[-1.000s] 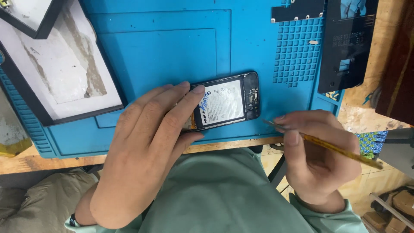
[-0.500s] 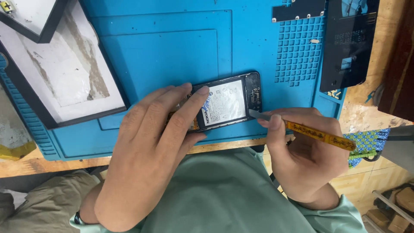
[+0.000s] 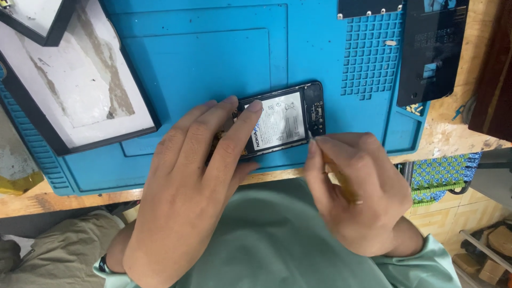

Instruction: Disassembling a smartphone to replace or repair internal components like the battery and screen

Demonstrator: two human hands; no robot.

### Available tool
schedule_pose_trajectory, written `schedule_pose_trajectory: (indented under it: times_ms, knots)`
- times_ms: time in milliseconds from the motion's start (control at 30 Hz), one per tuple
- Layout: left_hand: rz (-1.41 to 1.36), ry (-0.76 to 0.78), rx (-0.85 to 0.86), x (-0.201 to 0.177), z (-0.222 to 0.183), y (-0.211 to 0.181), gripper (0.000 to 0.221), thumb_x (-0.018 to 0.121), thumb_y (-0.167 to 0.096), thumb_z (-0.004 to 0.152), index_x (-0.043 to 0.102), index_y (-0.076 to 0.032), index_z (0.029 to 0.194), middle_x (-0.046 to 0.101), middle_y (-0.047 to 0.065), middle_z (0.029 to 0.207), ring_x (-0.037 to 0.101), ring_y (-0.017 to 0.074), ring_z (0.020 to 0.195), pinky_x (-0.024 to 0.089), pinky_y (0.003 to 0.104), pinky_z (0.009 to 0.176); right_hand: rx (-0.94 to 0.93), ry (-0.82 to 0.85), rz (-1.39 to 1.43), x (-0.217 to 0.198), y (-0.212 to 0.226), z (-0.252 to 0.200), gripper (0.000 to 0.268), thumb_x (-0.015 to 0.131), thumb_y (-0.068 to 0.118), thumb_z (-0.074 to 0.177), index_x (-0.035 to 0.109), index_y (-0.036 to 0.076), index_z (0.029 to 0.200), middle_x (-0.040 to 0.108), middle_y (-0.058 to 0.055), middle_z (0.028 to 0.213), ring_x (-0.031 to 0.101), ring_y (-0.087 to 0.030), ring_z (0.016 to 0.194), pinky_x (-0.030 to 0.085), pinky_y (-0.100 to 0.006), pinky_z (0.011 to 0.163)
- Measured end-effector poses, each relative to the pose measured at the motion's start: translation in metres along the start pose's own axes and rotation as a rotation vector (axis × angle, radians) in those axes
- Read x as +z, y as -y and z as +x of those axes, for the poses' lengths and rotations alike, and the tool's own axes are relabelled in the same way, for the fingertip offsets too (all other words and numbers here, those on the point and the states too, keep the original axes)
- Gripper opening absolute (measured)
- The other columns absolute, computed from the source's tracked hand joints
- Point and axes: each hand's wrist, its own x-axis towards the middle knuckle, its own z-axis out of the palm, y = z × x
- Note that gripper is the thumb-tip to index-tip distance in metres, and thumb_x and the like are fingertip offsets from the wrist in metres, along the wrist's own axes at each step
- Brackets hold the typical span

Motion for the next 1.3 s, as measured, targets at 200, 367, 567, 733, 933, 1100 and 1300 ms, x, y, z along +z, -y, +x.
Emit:
schedule_pose_trajectory:
  times_ms: [200, 367, 567, 733, 933, 1100, 1300]
  knots:
    - [0.163, -0.045, -0.084, 0.001, 0.002, -0.017, 0.069, 0.084, -0.045, 0.106, 0.055, -0.012, 0.160, 0.063, 0.010, 0.150, 0.060, 0.0315, 0.143, 0.054, 0.045, 0.114, 0.244, 0.038, 0.143, -0.009, 0.000, 0.006, 0.007, 0.071, 0.000, 0.113, 0.068, -0.004, 0.109, 0.073, -0.015, 0.095, 0.070, -0.025, 0.083, 0.053, -0.035, 0.076]
    - [0.281, 0.017, -0.108, 0.008, 0.005, -0.023, 0.066, 0.073, -0.044, 0.110, 0.052, -0.013, 0.164, 0.058, 0.013, 0.149, 0.059, 0.0313, 0.135, 0.056, 0.044, 0.108, 0.609, 0.015, 0.457, -0.011, -0.007, 0.017, 0.012, 0.069, 0.003, 0.112, 0.063, -0.008, 0.111, 0.074, -0.020, 0.096, 0.082, -0.025, 0.081, 0.070, -0.029, 0.072]
    - [0.400, 0.042, -0.086, 0.012, 0.010, -0.032, 0.067, 0.075, -0.043, 0.108, 0.054, -0.008, 0.162, 0.056, 0.016, 0.145, 0.059, 0.0325, 0.130, 0.056, 0.042, 0.110, 0.679, 0.007, 0.705, -0.011, -0.019, 0.012, 0.018, 0.071, -0.002, 0.108, 0.055, -0.001, 0.116, 0.072, -0.023, 0.093, 0.083, -0.029, 0.080, 0.075, -0.032, 0.071]
    - [0.501, 0.057, -0.086, 0.012, 0.012, -0.039, 0.066, 0.071, -0.048, 0.110, 0.056, -0.009, 0.160, 0.058, 0.017, 0.144, 0.061, 0.0313, 0.130, 0.060, 0.040, 0.106, 0.691, 0.089, 0.783, -0.019, -0.026, 0.013, 0.011, 0.075, -0.003, 0.102, 0.066, -0.004, 0.107, 0.074, -0.019, 0.098, 0.083, -0.025, 0.084, 0.076, -0.029, 0.074]
    - [0.680, 0.045, -0.051, 0.012, 0.015, -0.045, 0.068, 0.073, -0.054, 0.106, 0.060, -0.011, 0.157, 0.061, 0.012, 0.141, 0.066, 0.0273, 0.126, 0.061, 0.034, 0.105, 0.814, 0.133, 0.850, -0.024, -0.033, 0.021, 0.008, 0.077, 0.002, 0.099, 0.073, -0.005, 0.102, 0.083, -0.024, 0.093, 0.089, -0.030, 0.084, 0.079, -0.032, 0.078]
    - [0.604, 0.032, -0.089, 0.013, 0.018, -0.049, 0.071, 0.076, -0.055, 0.104, 0.059, -0.008, 0.155, 0.060, 0.015, 0.137, 0.065, 0.0302, 0.124, 0.061, 0.036, 0.103, 0.905, 0.151, 0.890, -0.025, -0.033, 0.027, 0.012, 0.078, 0.004, 0.098, 0.072, -0.002, 0.106, 0.083, -0.020, 0.089, 0.089, -0.028, 0.081, 0.078, -0.032, 0.074]
    - [0.645, -0.027, -0.084, 0.019, 0.019, -0.046, 0.083, 0.084, -0.065, 0.095, 0.063, -0.010, 0.153, 0.060, 0.010, 0.128, 0.066, 0.0277, 0.114, 0.061, 0.031, 0.090, 0.941, 0.177, 0.962, -0.026, -0.038, 0.027, 0.018, 0.080, 0.008, 0.093, 0.079, -0.006, 0.103, 0.083, -0.024, 0.085, 0.089, -0.031, 0.080, 0.079, -0.035, 0.077]
